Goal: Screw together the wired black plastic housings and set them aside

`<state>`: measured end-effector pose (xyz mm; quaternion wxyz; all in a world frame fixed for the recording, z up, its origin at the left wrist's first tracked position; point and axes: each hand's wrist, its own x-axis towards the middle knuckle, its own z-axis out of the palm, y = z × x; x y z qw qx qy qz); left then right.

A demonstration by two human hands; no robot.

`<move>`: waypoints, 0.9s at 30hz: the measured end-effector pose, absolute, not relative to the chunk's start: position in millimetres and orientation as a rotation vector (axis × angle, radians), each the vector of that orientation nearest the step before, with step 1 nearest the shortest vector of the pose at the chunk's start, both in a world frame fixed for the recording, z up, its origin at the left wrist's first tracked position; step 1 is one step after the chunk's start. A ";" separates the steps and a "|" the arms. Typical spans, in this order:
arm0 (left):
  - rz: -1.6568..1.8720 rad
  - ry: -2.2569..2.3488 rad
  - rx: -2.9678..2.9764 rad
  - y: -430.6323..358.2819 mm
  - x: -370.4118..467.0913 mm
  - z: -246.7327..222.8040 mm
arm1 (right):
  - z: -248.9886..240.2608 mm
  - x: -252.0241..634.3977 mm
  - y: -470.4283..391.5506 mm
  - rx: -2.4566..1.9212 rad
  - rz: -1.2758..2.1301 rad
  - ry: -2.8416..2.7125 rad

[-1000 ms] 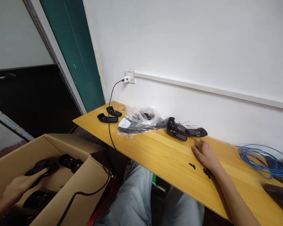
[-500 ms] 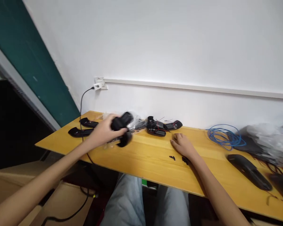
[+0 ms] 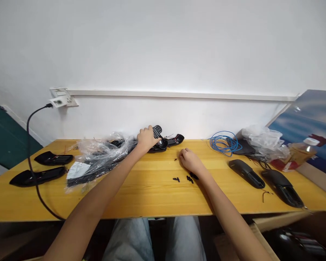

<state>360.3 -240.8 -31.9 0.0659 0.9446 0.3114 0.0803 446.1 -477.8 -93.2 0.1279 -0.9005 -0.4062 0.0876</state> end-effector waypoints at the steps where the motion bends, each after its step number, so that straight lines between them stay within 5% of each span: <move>1: 0.270 0.955 2.845 -239.7 360.7 -33.8 | -92.6 445.0 -477.4 -2.623 0.253 -1.181; 27: 0.714 0.758 1.719 -167.5 308.7 -40.0 | -93.0 438.5 -477.6 -2.355 0.273 -1.488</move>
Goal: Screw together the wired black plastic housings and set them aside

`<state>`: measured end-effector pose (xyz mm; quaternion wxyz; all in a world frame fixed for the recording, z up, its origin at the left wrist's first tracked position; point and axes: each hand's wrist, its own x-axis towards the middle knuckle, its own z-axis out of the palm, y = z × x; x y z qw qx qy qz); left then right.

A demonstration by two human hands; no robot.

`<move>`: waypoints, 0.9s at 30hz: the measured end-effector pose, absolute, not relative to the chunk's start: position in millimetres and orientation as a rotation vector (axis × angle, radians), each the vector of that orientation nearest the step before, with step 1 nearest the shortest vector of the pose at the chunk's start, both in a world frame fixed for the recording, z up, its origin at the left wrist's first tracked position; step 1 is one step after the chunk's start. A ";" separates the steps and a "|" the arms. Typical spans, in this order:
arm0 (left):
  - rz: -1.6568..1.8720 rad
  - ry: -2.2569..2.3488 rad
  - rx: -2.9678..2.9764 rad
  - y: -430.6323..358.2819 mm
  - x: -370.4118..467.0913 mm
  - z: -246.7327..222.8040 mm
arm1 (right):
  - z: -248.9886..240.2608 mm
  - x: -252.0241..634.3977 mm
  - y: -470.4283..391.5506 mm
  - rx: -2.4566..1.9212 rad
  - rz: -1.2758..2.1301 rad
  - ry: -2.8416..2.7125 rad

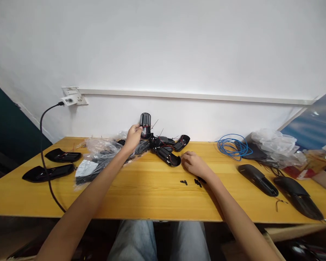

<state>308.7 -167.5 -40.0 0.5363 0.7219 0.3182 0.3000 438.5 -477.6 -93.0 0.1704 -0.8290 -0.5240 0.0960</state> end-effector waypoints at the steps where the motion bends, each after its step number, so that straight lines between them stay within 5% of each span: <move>1: 0.697 0.736 1.661 -172.4 308.0 -41.4 | -94.3 440.1 -478.4 -2.335 0.273 -1.496; 11: 0.525 0.406 0.976 -228.2 300.7 -56.9 | -100.1 443.1 -476.5 -2.177 0.303 -1.479; 21: 1.091 0.105 2.083 -241.2 286.2 -79.3 | -87.6 454.5 -485.0 -2.057 0.164 -1.077; 27: 1.197 0.010 2.467 -247.9 279.9 -88.9 | -32.0 427.9 -463.5 -1.519 0.602 -1.030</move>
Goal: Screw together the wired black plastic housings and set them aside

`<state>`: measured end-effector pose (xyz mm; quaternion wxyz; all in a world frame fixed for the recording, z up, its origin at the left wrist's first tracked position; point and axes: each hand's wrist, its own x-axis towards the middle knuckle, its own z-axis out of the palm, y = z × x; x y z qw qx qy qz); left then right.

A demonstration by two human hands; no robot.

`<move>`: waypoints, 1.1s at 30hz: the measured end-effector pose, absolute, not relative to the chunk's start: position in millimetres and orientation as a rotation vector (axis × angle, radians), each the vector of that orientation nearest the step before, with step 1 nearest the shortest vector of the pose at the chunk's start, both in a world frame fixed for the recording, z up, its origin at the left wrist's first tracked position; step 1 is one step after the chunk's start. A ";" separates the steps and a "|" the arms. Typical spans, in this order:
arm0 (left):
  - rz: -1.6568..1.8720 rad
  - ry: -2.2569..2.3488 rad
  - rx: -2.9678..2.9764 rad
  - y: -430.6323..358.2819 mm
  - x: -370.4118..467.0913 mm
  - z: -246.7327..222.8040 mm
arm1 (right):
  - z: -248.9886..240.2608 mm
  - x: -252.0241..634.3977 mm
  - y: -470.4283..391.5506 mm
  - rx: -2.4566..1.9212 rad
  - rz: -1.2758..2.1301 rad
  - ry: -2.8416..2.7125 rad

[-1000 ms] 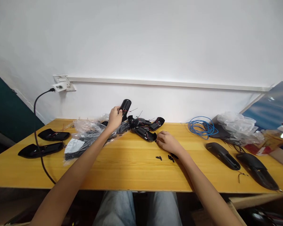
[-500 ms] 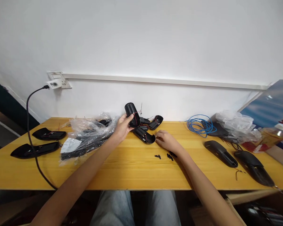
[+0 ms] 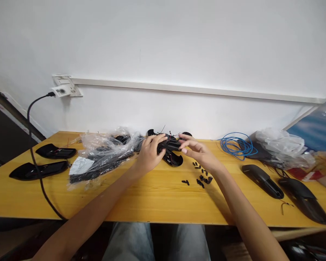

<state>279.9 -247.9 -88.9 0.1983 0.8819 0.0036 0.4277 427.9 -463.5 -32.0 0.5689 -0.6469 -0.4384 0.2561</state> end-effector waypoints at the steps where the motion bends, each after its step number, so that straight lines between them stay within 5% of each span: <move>1: 1.203 0.000 2.485 -248.1 280.0 -90.3 | -25.4 425.2 -457.0 -1.520 0.678 -1.076; 11: 1.136 0.169 1.927 -252.1 281.3 -87.7 | -44.7 430.0 -434.6 -1.175 1.019 -0.699; 17: 0.552 0.094 1.163 -262.3 286.4 -78.1 | -55.0 408.8 -426.3 -0.912 1.073 -0.535; 33: 0.216 0.404 0.651 -262.4 279.5 -82.8 | -61.8 395.8 -423.0 -1.188 0.752 -0.492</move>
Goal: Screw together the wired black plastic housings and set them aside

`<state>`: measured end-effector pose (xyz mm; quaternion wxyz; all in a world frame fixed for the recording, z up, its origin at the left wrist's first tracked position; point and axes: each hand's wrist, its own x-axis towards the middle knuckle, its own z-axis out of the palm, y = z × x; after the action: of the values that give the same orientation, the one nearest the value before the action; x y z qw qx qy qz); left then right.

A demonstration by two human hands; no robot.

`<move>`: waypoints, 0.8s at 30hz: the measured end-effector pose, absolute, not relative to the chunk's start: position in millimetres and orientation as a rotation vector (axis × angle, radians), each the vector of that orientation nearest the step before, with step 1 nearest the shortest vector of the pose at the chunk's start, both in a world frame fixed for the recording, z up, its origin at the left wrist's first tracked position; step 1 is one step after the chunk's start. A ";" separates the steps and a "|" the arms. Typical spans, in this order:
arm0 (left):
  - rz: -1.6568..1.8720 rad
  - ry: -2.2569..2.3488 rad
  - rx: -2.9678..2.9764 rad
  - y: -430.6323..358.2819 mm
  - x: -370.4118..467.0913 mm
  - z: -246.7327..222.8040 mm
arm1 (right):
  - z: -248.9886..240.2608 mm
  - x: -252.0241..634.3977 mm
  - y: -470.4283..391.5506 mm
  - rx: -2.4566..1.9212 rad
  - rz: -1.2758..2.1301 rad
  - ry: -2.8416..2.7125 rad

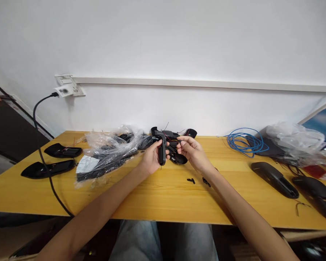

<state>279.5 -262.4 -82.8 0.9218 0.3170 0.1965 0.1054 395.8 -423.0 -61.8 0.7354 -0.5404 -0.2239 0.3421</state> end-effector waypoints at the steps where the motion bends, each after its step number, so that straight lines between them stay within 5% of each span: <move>1: 0.197 0.396 0.657 -263.7 279.3 -84.0 | -61.5 394.5 -422.6 -1.178 0.765 -0.484; 24: 0.376 0.296 0.913 -277.3 283.5 -93.9 | -70.9 387.0 -421.3 -1.313 0.700 -0.497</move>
<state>283.5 -277.3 -93.9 0.8702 0.4364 0.1417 0.1797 387.0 -421.3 -70.9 0.7080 -0.5911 -0.2237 0.3152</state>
